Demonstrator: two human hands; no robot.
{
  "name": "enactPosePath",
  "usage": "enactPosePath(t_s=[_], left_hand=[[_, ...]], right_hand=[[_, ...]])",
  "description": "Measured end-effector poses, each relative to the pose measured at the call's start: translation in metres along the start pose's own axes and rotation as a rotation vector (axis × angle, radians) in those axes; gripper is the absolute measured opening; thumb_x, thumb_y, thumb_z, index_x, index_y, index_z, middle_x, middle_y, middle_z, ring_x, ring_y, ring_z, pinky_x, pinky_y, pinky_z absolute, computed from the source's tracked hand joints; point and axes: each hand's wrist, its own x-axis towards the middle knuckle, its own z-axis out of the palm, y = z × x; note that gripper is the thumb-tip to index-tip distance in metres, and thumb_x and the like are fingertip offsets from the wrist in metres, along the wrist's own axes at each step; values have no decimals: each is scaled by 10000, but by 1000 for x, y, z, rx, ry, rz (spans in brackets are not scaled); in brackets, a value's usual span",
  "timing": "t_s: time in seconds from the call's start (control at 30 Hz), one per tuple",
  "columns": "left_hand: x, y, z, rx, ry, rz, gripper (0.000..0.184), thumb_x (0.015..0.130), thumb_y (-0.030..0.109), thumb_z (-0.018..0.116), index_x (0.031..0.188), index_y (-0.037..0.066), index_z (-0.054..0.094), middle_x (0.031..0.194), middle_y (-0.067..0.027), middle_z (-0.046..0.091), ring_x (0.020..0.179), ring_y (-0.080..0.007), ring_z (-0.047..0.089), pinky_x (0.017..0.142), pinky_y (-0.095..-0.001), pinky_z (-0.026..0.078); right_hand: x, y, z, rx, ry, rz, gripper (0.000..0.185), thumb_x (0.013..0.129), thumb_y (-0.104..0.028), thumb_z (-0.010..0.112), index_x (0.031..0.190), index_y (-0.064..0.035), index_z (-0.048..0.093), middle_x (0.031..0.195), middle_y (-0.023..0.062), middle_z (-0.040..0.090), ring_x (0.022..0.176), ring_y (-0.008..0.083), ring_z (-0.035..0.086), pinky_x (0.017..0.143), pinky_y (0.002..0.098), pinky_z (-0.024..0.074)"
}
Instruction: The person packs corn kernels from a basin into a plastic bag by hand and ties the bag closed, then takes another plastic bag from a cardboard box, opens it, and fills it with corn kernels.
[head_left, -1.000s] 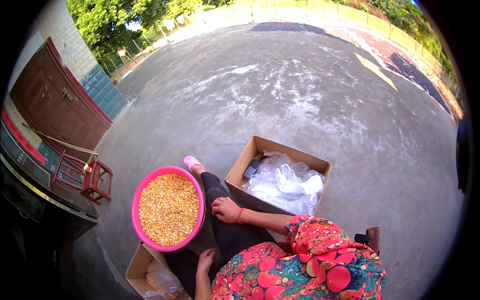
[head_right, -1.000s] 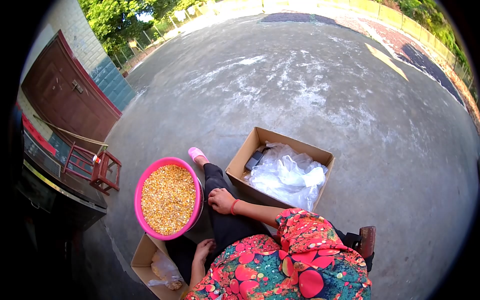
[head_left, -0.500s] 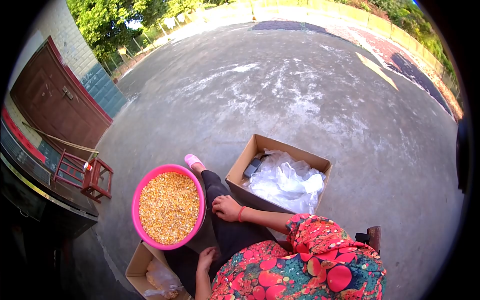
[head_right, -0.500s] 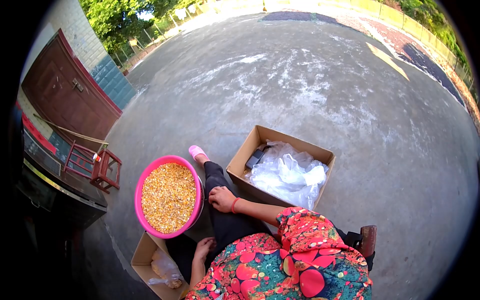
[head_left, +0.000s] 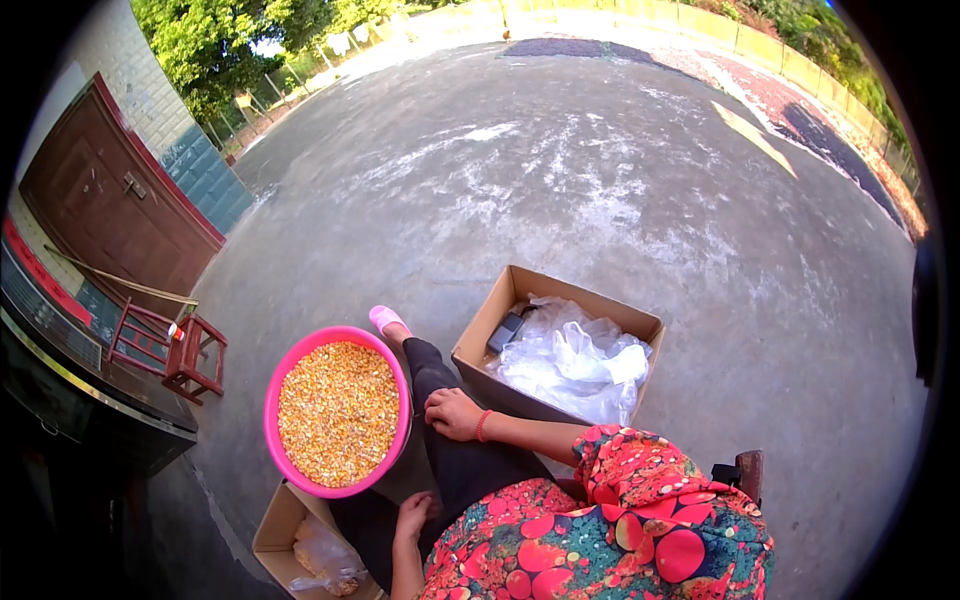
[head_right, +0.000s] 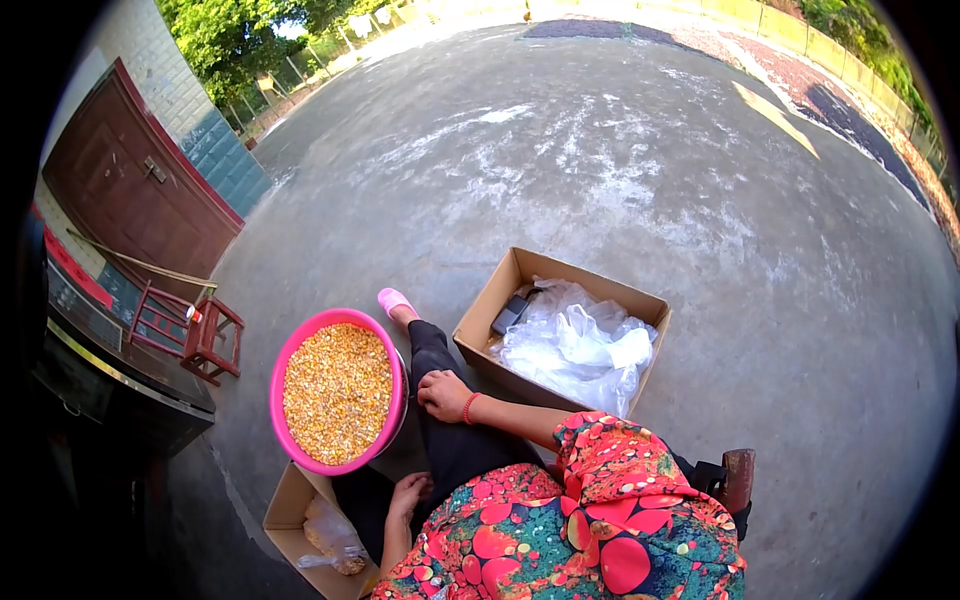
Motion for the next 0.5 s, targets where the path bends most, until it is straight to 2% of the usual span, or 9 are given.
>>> enactPosePath(t_s=[0.27, 0.5], left_hand=[[0, 0, 0, 1, -3, 20, 211, 929, 124, 523, 1094, 35, 620, 907, -59, 665, 748, -144, 641, 647, -266, 521], [3, -4, -1, 7, 3, 14, 214, 929, 125, 525, 1097, 33, 620, 914, -56, 661, 735, -138, 635, 645, -262, 520]], right_hand=[[0, -2, -3, 9, -60, 28, 133, 749, -149, 577, 853, -127, 655, 1014, 35, 577, 1081, 232, 512, 885, 393, 371], [0, -1, -1, 6, 1, 7, 111, 738, -154, 586, 810, -138, 668, 988, 23, 598, 1050, 228, 526, 852, 388, 380]])
